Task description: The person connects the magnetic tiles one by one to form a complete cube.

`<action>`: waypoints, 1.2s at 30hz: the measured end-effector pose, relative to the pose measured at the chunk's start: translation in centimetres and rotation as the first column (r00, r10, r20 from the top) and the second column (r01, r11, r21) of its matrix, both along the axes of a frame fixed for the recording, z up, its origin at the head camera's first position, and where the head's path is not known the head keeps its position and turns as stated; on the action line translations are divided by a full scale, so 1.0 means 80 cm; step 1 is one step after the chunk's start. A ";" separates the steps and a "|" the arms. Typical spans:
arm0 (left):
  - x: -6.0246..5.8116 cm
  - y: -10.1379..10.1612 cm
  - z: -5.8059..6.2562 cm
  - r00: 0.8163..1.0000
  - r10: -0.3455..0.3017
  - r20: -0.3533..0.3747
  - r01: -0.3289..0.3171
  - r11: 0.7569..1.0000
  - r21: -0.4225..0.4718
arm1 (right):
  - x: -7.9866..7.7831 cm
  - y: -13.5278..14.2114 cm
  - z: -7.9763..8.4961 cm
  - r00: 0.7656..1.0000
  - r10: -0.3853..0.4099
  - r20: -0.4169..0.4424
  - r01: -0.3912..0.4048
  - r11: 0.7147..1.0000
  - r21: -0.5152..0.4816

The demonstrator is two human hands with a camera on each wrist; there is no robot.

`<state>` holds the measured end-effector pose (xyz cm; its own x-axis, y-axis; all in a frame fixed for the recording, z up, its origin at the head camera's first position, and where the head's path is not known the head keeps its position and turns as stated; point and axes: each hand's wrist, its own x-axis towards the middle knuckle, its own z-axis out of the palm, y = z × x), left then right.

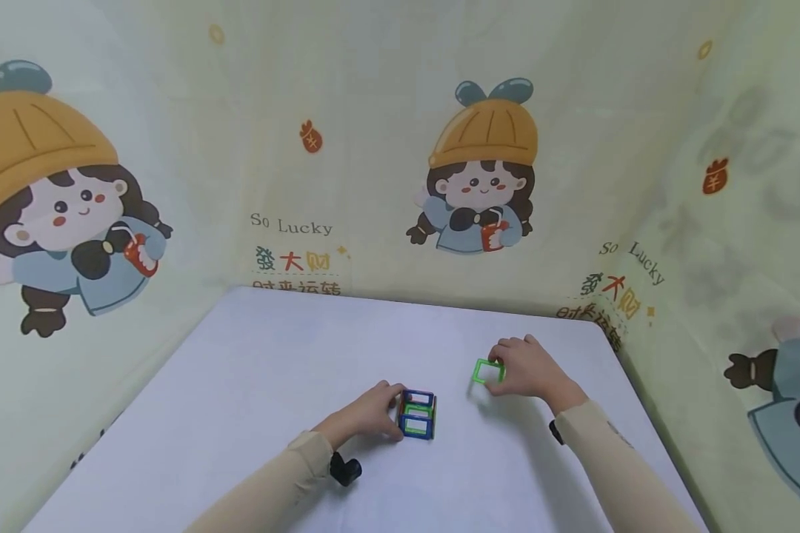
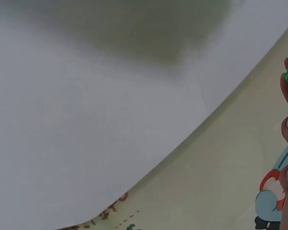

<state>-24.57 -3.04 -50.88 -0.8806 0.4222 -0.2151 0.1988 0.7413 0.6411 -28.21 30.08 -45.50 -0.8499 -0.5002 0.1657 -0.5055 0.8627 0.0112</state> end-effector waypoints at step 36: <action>0.000 -0.003 0.007 1.000 -0.026 -0.012 0.026 1.000 -0.014 | 0.033 -0.145 -0.003 0.959 0.283 -0.024 -0.282 0.959 0.039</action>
<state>-24.55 -3.30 -50.35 -0.8719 0.4420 -0.2107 0.2255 0.7444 0.6285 -25.61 18.47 -45.76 -0.6682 -0.7252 0.1660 -0.7277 0.6835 0.0567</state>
